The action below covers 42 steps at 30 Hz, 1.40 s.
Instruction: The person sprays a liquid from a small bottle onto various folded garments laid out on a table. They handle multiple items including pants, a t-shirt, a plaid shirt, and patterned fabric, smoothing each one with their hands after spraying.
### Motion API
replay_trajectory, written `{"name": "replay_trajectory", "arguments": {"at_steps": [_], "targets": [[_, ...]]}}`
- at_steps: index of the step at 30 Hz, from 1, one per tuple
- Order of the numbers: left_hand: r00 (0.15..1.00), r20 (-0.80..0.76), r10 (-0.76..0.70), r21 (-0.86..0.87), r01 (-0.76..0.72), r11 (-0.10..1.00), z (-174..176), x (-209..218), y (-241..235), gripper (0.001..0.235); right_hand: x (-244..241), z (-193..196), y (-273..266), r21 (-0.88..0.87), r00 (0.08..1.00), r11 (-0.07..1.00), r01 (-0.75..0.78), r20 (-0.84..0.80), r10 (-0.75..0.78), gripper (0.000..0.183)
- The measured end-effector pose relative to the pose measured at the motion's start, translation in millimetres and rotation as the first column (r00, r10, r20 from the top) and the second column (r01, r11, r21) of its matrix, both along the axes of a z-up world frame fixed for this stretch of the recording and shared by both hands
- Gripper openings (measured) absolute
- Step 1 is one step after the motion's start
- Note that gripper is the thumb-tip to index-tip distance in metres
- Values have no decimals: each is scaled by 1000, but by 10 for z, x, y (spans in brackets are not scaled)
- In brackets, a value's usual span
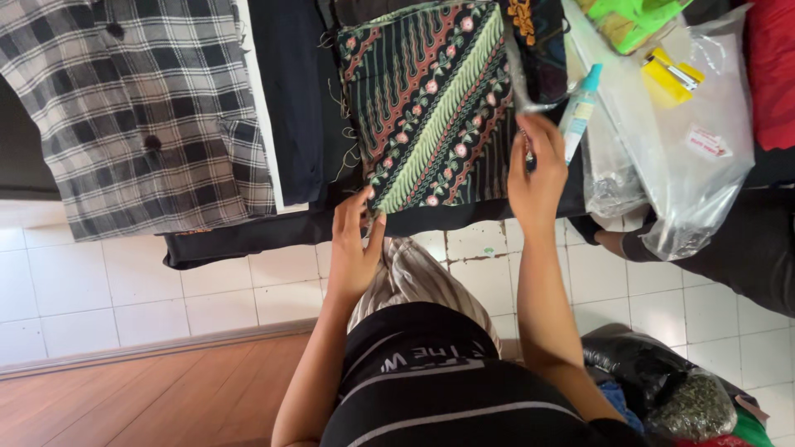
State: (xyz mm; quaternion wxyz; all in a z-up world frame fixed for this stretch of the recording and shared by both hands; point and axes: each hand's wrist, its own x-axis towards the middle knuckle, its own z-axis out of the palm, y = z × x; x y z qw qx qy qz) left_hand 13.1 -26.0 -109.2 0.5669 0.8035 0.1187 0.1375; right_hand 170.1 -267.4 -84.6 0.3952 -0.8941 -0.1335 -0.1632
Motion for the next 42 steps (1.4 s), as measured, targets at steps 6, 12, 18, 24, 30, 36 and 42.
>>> {"name": "replay_trajectory", "arguments": {"at_steps": [6,12,18,24,30,36,42], "targets": [[994,-102,31,-93,-41,995,-7,16,24,49,-596,-114,-8,-252,995,963,92,61,-79,55],[990,-142,6,-135,-26,990,53,63,-22,49,-421,-542,-198,470,907,859,202,-421,17,28],[974,212,83,424,-168,890,317,-23,-81,45,-329,-501,-246,715,876,644,272,-461,141,27],[860,-196,-470,-236,424,874,348,24,-160,36,-201,17,-124,854,880,489,178,-361,309,39],[789,96,-607,-958,238,158,25,203,-722,62,-66,467,75,871,868,475,128,-330,371,39],[995,-69,-76,-997,-72,-36,-516,287,-695,48,-95,410,-85,866,840,457,203,-394,374,41],[989,-81,121,-984,-99,146,-581,176,-349,22,-198,-320,-515,785,680,471,402,-601,421,27]]}}
